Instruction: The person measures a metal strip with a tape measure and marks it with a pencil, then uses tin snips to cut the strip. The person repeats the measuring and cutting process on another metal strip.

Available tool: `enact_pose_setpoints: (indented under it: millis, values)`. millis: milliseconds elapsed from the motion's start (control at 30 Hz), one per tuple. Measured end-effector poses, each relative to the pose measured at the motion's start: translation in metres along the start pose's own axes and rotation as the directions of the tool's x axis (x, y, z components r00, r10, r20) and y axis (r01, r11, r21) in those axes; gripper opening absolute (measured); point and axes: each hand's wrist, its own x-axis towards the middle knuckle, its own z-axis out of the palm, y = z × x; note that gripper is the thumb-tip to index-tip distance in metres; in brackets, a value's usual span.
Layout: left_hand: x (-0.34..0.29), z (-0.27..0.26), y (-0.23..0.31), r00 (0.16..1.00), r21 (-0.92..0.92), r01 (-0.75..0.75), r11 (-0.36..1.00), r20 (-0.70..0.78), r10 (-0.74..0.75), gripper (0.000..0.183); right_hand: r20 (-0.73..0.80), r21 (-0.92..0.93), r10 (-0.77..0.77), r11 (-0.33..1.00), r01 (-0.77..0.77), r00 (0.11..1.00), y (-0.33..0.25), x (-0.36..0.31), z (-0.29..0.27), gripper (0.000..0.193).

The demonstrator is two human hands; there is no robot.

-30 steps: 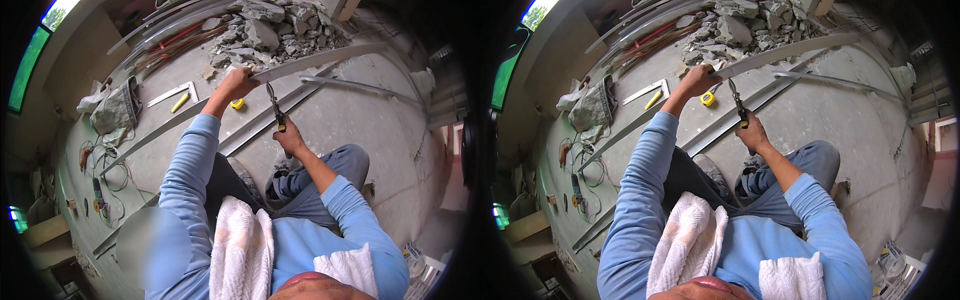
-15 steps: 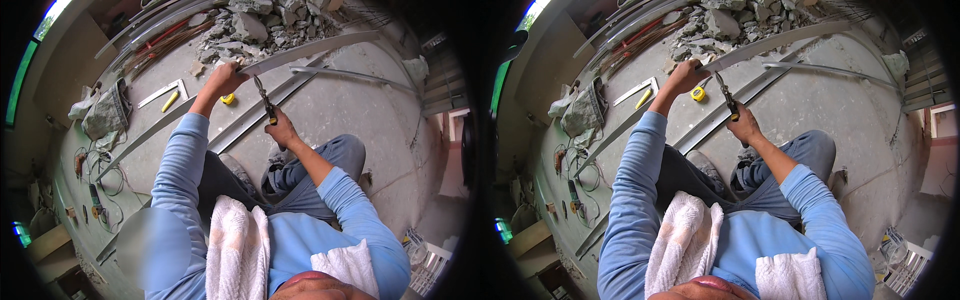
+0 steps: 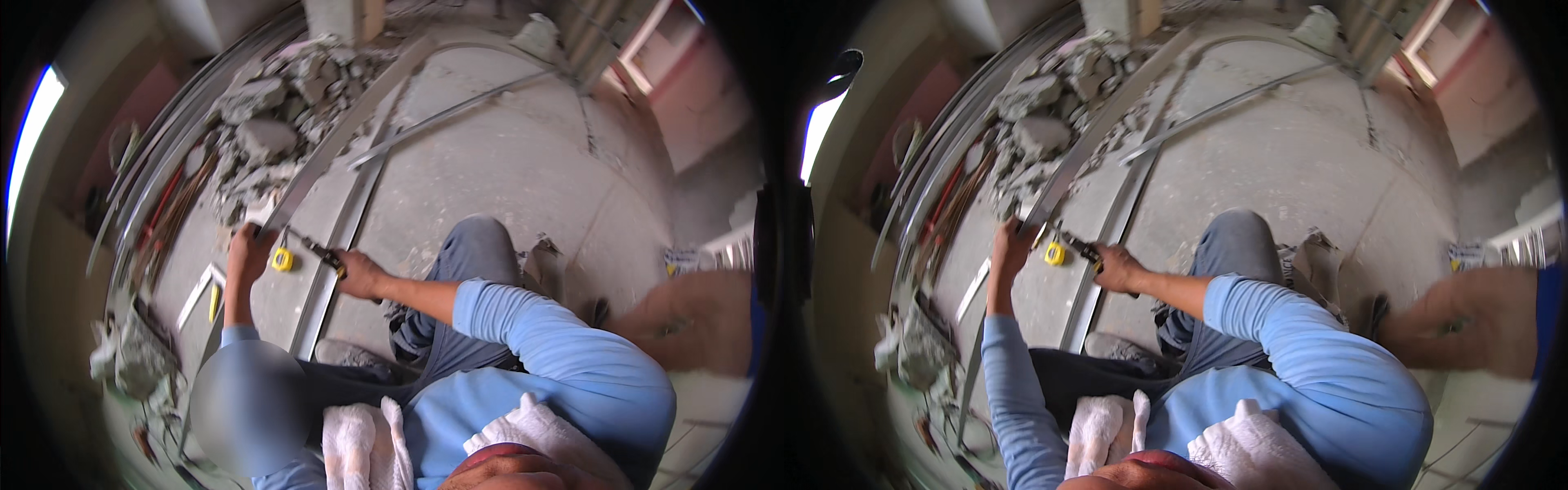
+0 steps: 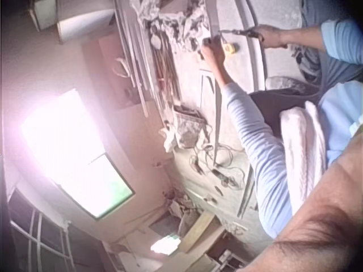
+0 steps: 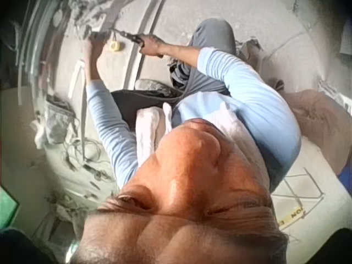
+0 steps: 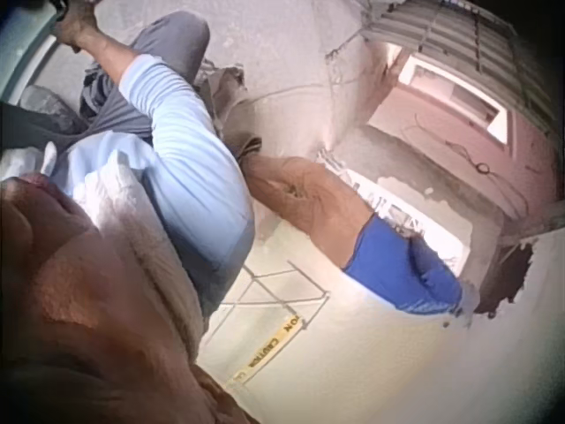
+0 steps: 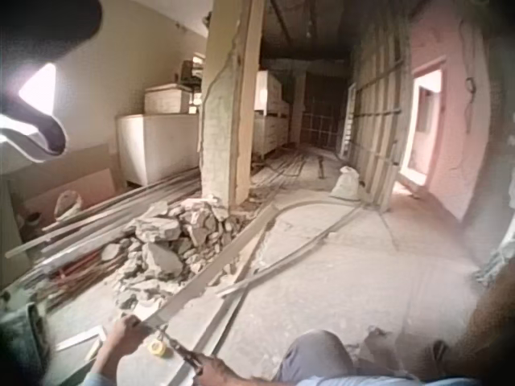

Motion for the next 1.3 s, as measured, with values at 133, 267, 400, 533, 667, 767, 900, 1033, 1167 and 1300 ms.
enact_pose_setpoints:
  millis: [133, 267, 400, 533, 667, 767, 900, 1033, 1167, 1300]
  values:
    - [-0.006, -0.005, 0.015, 1.000, 0.045, -0.008, 0.999, 0.027, 0.007, 0.034, 0.085, -0.017, 0.076, 0.997, -0.075, 0.993, -0.020, -0.006, -0.013, 0.075]
    - [-0.008, -0.007, 0.021, 1.000, 0.066, -0.031, 0.997, 0.000, 0.031, 0.034, 0.110, 0.001, 0.132, 0.991, -0.133, 0.985, -0.029, -0.007, -0.018, 0.075]
    - [-0.008, -0.007, 0.023, 1.000, 0.071, -0.020, 0.997, -0.001, 0.020, 0.034, 0.106, 0.022, 0.132, 0.991, -0.135, 0.986, -0.027, -0.007, -0.017, 0.074]
    - [-0.007, -0.006, 0.025, 1.000, 0.067, -0.019, 0.998, -0.007, 0.019, 0.035, 0.105, 0.014, 0.147, 0.989, -0.149, 0.984, -0.026, -0.006, -0.016, 0.074]
    - [-0.008, -0.007, 0.024, 1.000, 0.067, -0.002, 0.998, 0.003, 0.002, 0.035, 0.096, -0.007, 0.140, 0.990, -0.140, 0.985, -0.025, -0.008, -0.015, 0.074]
    - [-0.008, -0.008, 0.023, 1.000, 0.070, -0.013, 0.997, -0.002, 0.014, 0.035, 0.091, 0.011, 0.102, 0.995, -0.103, 0.991, -0.023, -0.008, -0.014, 0.075]
    - [-0.008, -0.007, 0.022, 1.000, 0.076, -0.019, 0.997, -0.008, 0.019, 0.036, 0.075, -0.006, 0.071, 0.997, -0.071, 0.995, -0.022, -0.007, -0.014, 0.072]
    - [-0.008, -0.007, 0.022, 1.000, 0.078, -0.024, 0.997, -0.010, 0.025, 0.036, 0.098, -0.029, 0.095, 0.995, -0.093, 0.991, -0.022, -0.006, -0.014, 0.068]
    - [-0.010, -0.008, 0.024, 1.000, 0.082, -0.014, 0.997, -0.012, 0.015, 0.036, 0.092, -0.030, 0.099, 0.995, -0.097, 0.991, -0.023, -0.007, -0.014, 0.067]
    - [-0.010, -0.008, 0.025, 1.000, 0.066, -0.002, 0.998, -0.005, 0.003, 0.035, 0.108, -0.023, 0.109, 0.994, -0.107, 0.988, -0.024, -0.006, -0.015, 0.068]
